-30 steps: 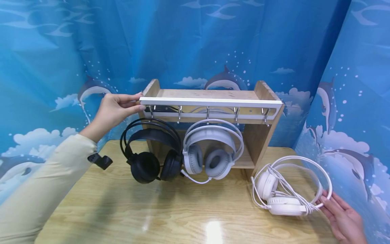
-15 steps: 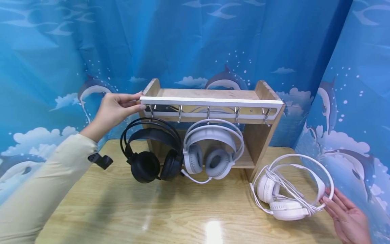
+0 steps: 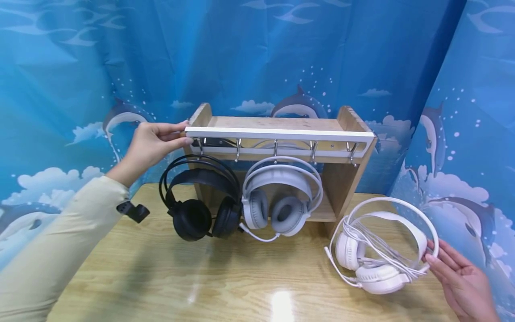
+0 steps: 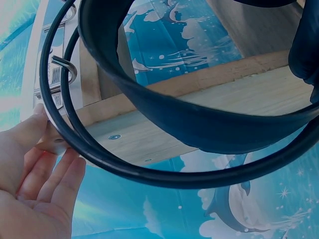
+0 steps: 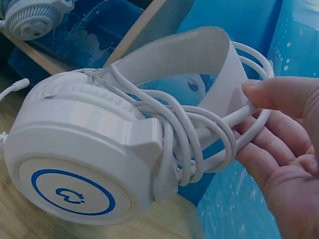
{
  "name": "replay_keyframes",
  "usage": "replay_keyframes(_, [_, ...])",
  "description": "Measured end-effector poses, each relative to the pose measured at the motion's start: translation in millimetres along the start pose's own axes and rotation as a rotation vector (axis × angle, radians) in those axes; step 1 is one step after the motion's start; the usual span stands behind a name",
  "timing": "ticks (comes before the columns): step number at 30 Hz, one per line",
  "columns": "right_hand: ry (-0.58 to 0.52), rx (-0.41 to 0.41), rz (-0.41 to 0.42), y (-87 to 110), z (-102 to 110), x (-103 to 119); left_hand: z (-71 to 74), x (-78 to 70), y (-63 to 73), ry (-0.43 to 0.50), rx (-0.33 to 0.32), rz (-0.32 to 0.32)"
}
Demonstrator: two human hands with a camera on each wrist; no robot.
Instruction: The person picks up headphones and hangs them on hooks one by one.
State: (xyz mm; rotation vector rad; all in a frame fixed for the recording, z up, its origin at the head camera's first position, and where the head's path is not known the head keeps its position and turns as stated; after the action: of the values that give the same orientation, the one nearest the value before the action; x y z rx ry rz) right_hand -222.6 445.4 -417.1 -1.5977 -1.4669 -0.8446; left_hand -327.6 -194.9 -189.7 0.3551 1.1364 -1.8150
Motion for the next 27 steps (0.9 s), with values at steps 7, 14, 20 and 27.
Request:
replay_keyframes(7, [-0.003,0.078,0.069,-6.2,-26,19,-1.0,-0.2,-0.8,0.011,0.002,0.007])
replay_keyframes(14, [0.122,0.112,0.068,-12.8,-42,27,-1.1,-1.5,0.2,0.018,0.008,0.023])
replay_keyframes(20, [0.130,0.150,0.075,-17.8,-56,35,-1.0,-3.3,0.3,0.022,0.010,0.021])
replay_keyframes(27, [0.079,0.186,0.106,-23.4,-74,44,-0.5,-2.1,1.3,0.022,0.008,0.031])
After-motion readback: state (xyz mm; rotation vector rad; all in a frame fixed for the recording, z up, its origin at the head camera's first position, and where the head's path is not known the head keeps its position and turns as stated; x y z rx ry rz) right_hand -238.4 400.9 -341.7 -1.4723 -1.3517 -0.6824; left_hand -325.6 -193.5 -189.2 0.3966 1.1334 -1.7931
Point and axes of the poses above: each hand's wrist, its own y-axis away from the middle knuckle, its own z-axis out of the back of the hand, x = y × z, the point moved 8 cm from there along -y, towards the middle knuckle, and after that the axes turned 15 degrees about -z, right-handed, at the moved point
